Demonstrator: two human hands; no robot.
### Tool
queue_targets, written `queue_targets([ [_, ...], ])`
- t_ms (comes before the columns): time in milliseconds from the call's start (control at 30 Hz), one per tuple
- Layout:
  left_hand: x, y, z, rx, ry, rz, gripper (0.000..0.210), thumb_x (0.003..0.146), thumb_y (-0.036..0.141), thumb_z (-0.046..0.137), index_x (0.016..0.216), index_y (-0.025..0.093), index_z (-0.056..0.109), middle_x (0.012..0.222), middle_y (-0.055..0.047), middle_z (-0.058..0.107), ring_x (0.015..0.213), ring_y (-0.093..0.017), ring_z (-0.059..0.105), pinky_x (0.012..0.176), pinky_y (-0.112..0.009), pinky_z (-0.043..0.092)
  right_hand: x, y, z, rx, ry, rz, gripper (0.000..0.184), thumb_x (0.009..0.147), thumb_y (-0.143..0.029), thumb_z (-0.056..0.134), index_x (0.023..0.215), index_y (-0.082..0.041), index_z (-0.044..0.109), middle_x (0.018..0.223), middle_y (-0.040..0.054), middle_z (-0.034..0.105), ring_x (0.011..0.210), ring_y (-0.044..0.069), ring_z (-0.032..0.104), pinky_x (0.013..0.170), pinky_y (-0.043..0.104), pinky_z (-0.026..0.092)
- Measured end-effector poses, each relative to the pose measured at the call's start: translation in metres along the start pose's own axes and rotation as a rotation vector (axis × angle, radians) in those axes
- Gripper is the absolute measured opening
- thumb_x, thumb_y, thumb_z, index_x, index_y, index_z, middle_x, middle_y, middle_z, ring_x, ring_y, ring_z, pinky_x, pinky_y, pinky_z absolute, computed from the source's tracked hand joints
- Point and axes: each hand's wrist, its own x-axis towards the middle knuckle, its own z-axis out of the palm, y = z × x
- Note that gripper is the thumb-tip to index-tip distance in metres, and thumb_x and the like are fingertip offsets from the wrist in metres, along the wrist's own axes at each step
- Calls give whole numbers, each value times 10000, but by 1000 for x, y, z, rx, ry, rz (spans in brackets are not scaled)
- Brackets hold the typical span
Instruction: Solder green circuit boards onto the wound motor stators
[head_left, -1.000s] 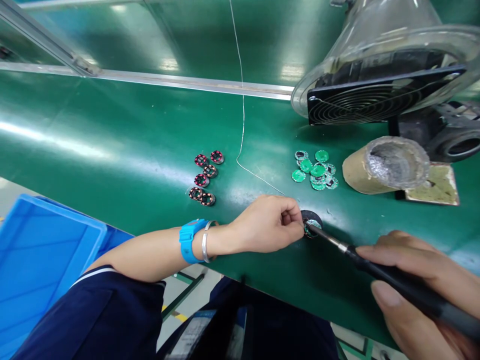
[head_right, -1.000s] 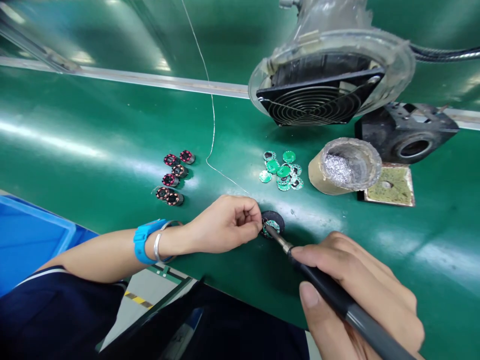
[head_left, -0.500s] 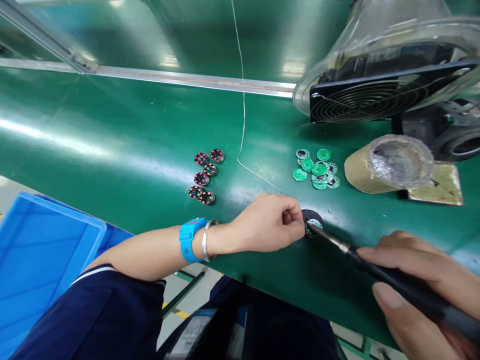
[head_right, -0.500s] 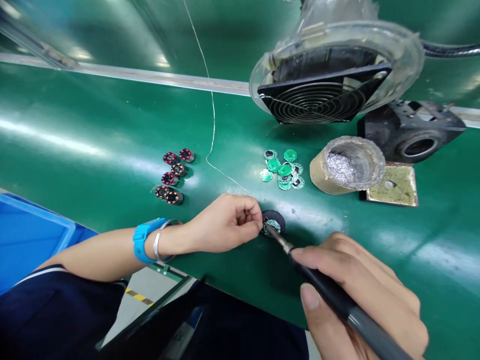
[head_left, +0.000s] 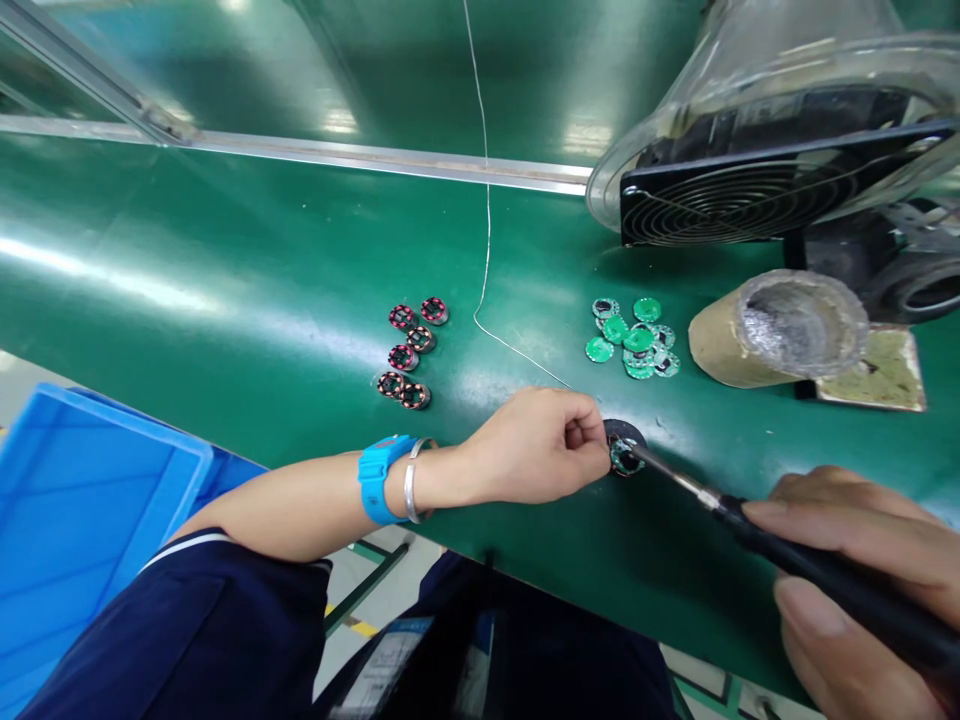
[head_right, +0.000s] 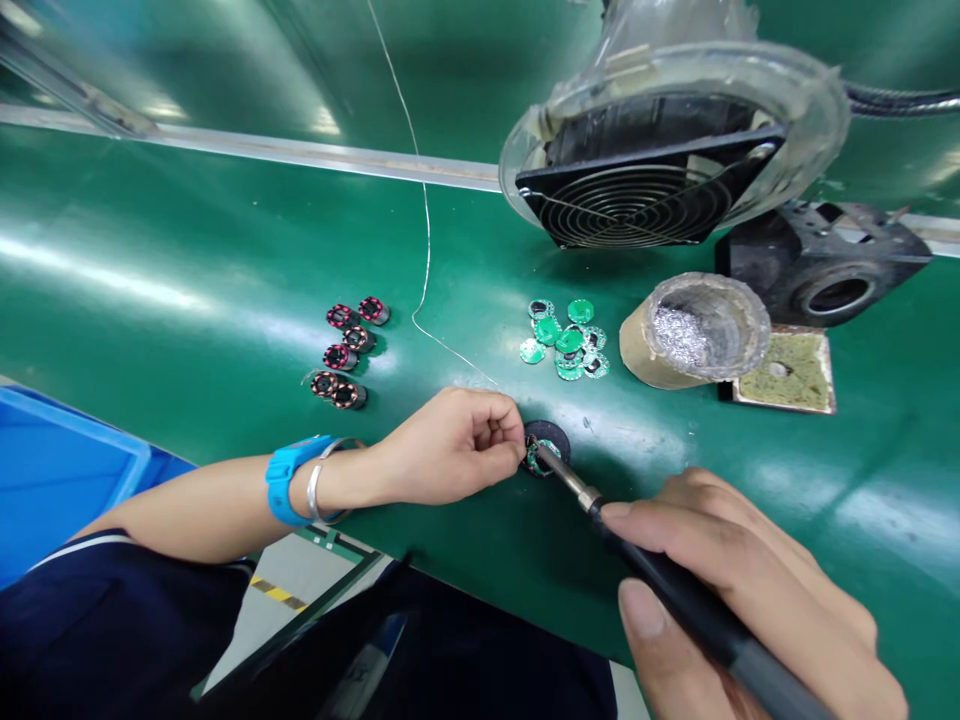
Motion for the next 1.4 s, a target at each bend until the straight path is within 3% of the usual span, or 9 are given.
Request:
queue_targets([
  [100, 0, 1, 0, 1, 0, -1, 82, 746, 197, 547, 702, 167, 610, 613, 40, 608, 535, -68, 528, 508, -189, 392, 2, 0, -2, 105, -53, 45, 217, 817, -202, 622, 1001, -282, 704, 721, 51, 631, 638, 219, 640, 482, 359, 496],
  [200, 0, 2, 0, 14, 9, 3, 75, 738, 185, 555, 693, 165, 611, 612, 40, 606, 538, -68, 524, 516, -190, 391, 9, -7, -2, 89, 0, 68, 203, 827, -198, 617, 1000, -271, 693, 728, 49, 632, 647, 199, 627, 502, 351, 481],
  [367, -1, 3, -1, -13, 2, -10, 74, 744, 178, 561, 705, 162, 622, 621, 42, 616, 560, -70, 546, 534, -186, 402, 13, -14, 15, -32, 28, 130, 300, 864, -186, 602, 1152, -248, 657, 789, 36, 677, 636, 160, 648, 517, 299, 498],
  [467, -1, 2, -1, -29, -1, -2, 88, 762, 180, 561, 734, 158, 641, 641, 35, 628, 584, -73, 558, 543, -184, 409, 11, -10, 30, -176, 110, 58, 330, 852, -126, 641, 1157, -249, 656, 813, -10, 697, 654, 120, 656, 621, 255, 526],
  [600, -2, 0, -1, -49, -11, 26, 90, 770, 180, 564, 737, 151, 643, 620, 37, 612, 577, -72, 549, 536, -181, 410, 15, -6, 44, -201, -35, -100, 330, 795, -163, 742, 1108, -192, 641, 844, -1, 682, 652, 98, 602, 655, 246, 502],
  [900, -2, -6, 1, -133, -32, 43, 62, 761, 147, 569, 763, 151, 631, 623, 47, 589, 547, -54, 520, 500, -157, 417, 17, -9, 48, -121, -62, -62, 350, 808, -165, 716, 1139, -194, 607, 792, -13, 630, 650, 101, 577, 628, 245, 483],
  [1067, -3, -7, 1, -88, 74, 197, 181, 742, 213, 667, 903, 150, 616, 817, 24, 583, 499, -19, 506, 490, -161, 455, 17, -10, 42, -203, -37, -18, 285, 859, -256, 676, 1128, -233, 586, 922, 11, 694, 731, 126, 659, 638, 242, 507],
  [1167, -1, -10, 3, -60, 73, 323, 210, 790, 246, 660, 979, 157, 637, 903, 1, 596, 493, -8, 522, 506, -164, 476, 15, -9, 37, -238, -45, 36, 269, 880, -316, 649, 1129, -243, 581, 959, 13, 706, 765, 132, 685, 650, 231, 526],
  [1400, 2, -9, 11, 73, 167, 418, 65, 798, 164, 627, 767, 156, 684, 771, -1, 630, 650, -76, 577, 606, -192, 477, 10, -6, 37, -261, -52, 39, 280, 882, -336, 656, 1146, -269, 588, 994, 0, 717, 771, 133, 700, 631, 230, 529],
])
